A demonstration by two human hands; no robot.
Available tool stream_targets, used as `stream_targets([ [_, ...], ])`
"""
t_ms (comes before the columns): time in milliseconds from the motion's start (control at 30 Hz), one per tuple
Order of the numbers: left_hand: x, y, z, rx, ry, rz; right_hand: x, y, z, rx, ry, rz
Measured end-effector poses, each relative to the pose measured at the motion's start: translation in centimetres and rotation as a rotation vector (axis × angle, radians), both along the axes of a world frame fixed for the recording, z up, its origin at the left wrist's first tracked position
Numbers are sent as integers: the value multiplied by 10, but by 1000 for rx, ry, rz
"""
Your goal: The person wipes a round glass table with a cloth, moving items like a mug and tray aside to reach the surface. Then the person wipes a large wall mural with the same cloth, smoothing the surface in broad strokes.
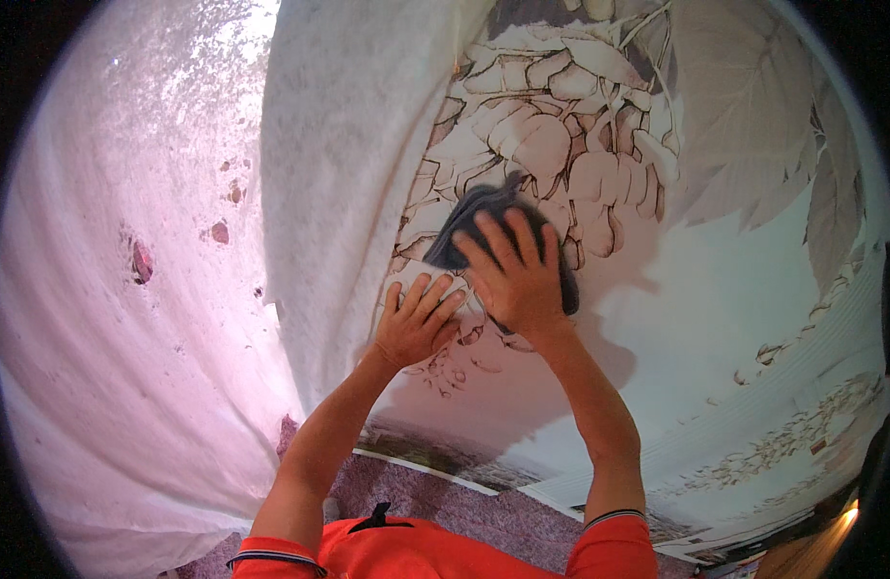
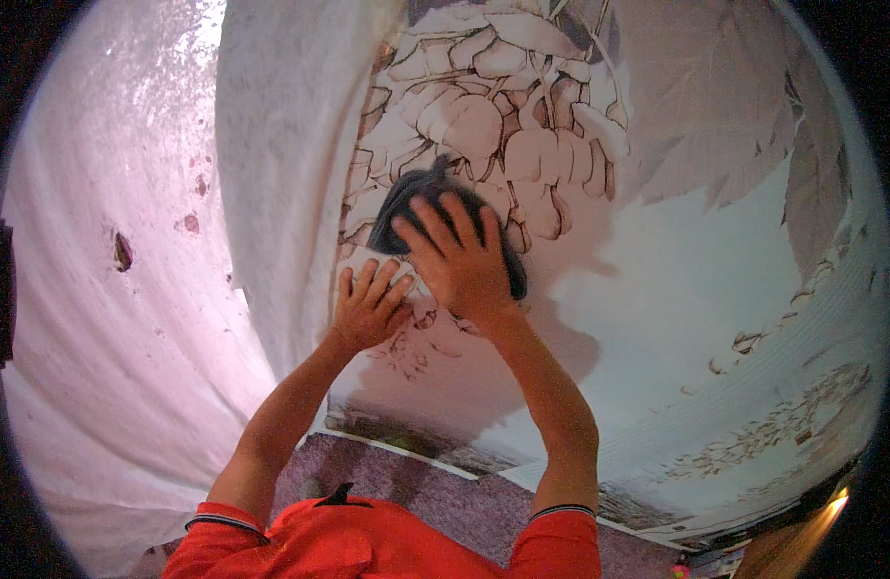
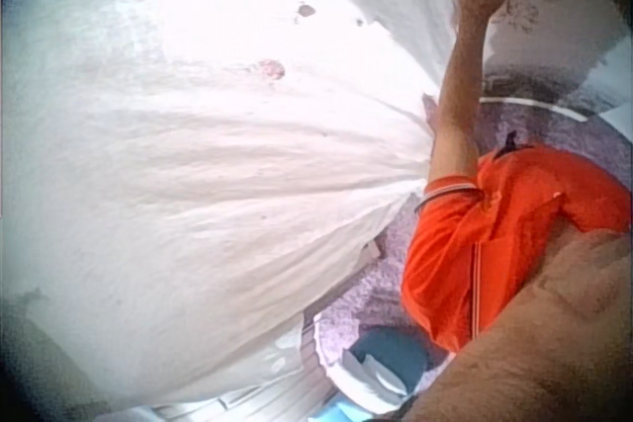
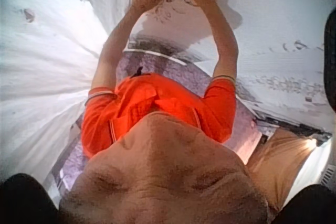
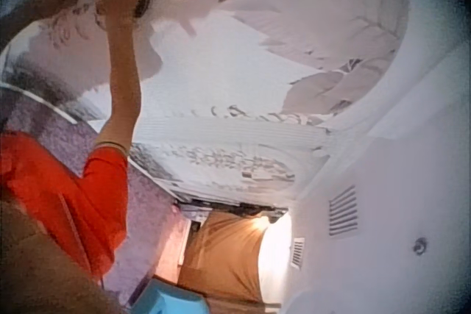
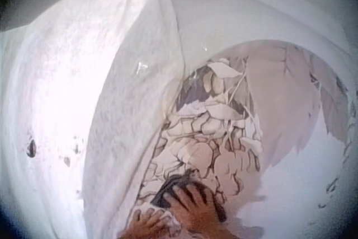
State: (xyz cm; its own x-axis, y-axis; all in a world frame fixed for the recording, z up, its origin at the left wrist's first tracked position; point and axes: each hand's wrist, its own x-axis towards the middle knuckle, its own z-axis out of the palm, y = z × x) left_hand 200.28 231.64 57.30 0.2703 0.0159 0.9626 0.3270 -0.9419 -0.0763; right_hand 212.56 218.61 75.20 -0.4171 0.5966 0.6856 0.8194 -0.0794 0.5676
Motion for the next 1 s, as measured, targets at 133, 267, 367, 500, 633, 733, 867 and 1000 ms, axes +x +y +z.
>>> stream_targets([
  [133,4,1,-4,-1,-17,-24,7,3,-2,-94,-123,101],
  [267,4,0,-1,33,-24,12,5,9,25,-157,-139,141],
  [367,1,-3,4,15,5,11,-7,12,56,-14,-60,76],
  [500,3,2,-4,-9,52,-52,-19,23,52,132,29,14],
  [633,3,2,-4,36,26,-14,-10,27,23,-11,-50,98],
  [733,2,2,-5,19,44,-26,-6,19,25,-107,-123,138],
  [867,4,3,-6,19,56,-19,-3,16,54,-68,-146,158],
  [1000,2,4,-5,33,32,-20,-11,21,86,166,3,91],
])
